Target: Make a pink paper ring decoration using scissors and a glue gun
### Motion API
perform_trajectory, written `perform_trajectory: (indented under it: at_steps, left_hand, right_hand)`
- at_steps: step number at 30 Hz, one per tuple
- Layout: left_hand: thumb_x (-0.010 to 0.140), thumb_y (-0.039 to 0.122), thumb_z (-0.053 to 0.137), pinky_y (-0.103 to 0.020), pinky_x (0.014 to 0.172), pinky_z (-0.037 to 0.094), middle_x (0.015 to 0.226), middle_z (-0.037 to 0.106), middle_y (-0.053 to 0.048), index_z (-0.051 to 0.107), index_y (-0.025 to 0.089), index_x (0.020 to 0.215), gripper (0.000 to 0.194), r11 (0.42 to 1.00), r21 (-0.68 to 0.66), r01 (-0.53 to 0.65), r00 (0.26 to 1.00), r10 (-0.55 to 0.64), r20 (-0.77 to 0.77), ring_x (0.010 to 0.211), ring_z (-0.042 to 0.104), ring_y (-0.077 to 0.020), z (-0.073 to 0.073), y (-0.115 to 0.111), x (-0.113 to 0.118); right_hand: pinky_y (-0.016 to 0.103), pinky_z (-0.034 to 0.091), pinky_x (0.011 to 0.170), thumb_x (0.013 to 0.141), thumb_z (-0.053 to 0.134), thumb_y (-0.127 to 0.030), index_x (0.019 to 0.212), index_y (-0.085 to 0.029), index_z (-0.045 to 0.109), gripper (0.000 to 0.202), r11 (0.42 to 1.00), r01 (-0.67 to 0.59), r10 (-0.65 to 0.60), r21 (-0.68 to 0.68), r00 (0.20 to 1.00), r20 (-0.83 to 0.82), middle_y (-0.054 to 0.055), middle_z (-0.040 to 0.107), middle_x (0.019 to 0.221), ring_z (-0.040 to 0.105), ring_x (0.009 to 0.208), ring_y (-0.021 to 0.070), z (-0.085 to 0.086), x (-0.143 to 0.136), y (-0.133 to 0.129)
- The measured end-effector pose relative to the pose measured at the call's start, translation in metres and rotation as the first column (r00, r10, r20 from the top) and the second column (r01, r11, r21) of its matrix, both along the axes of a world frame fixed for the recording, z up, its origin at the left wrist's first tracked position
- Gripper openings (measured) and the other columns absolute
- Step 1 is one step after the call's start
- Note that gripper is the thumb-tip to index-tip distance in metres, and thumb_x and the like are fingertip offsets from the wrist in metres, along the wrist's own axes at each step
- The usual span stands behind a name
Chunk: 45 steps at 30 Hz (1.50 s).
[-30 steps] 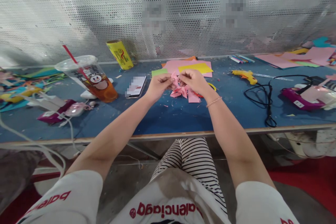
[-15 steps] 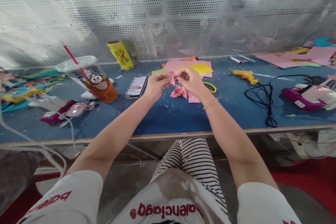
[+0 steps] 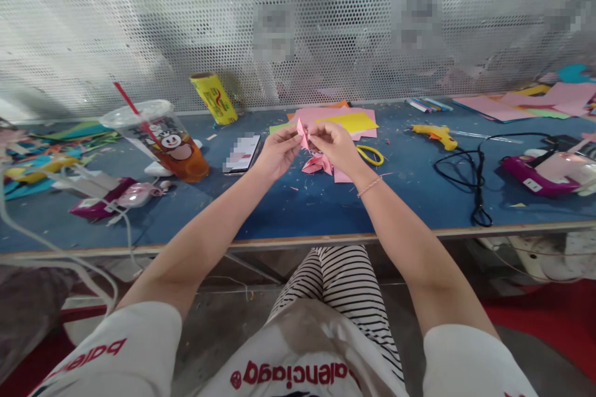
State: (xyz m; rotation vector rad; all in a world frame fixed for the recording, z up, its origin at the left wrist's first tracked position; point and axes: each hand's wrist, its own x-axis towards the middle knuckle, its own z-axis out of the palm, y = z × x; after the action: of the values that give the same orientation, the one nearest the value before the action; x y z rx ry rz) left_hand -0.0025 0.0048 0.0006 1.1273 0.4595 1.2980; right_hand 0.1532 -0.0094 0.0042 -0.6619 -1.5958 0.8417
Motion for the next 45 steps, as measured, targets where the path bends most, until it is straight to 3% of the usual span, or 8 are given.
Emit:
perform_trajectory:
  at_steps: [4,22,32,45]
  left_hand:
    - [0.068,0.005,0.066,-0.023,0.082,0.049,0.087,0.069,-0.003,0.068,0.015,0.083,0.018,1.000,-0.026,0.013,1.000,-0.013,-0.001,0.079,0.064,-0.0087,-0.0003,-0.0004,-0.0001]
    - [0.070,0.004,0.064,-0.025,0.085,0.049,0.082,0.068,-0.002,0.067,0.015,0.082,0.016,0.998,-0.065,0.023,1.000,-0.023,-0.010,0.078,0.064,-0.0089,0.0027,-0.0035,0.0004]
    - [0.070,0.003,0.063,-0.022,0.080,0.049,0.082,0.067,-0.001,0.067,0.014,0.083,0.017,0.999,-0.047,0.023,0.999,-0.024,-0.026,0.075,0.063,-0.0073,0.0026,-0.0035,-0.0003]
    - [0.071,0.005,0.063,-0.024,0.084,0.049,0.083,0.068,-0.002,0.068,0.015,0.084,0.017,0.999,-0.035,0.022,0.999,-0.024,-0.037,0.078,0.064,-0.0090,0.0027,-0.0044,-0.0007]
  right_hand:
    - [0.028,0.051,0.067,0.077,0.061,-0.026,0.077,-0.018,0.056,0.010,0.998,-0.063,0.062,-0.016,0.997,-0.043,-0.001,0.059,0.071,0.057,0.065,0.0088,-0.0008,-0.0012,-0.0004]
    - [0.024,0.049,0.062,0.078,0.062,-0.029,0.077,-0.019,0.057,0.012,0.996,-0.085,0.083,-0.035,0.995,-0.053,-0.001,0.058,0.069,0.055,0.063,0.0077,-0.0026,-0.0013,0.0006]
    - [0.023,0.049,0.061,0.078,0.060,-0.027,0.077,-0.019,0.057,0.009,0.997,-0.073,0.071,-0.035,0.996,-0.045,-0.002,0.058,0.068,0.055,0.062,0.0073,-0.0024,-0.0014,0.0006]
    - [0.025,0.049,0.062,0.076,0.063,-0.034,0.076,-0.019,0.056,0.017,0.997,-0.051,0.049,-0.057,0.998,-0.031,-0.001,0.058,0.069,0.054,0.063,0.0081,-0.0022,-0.0011,0.0003]
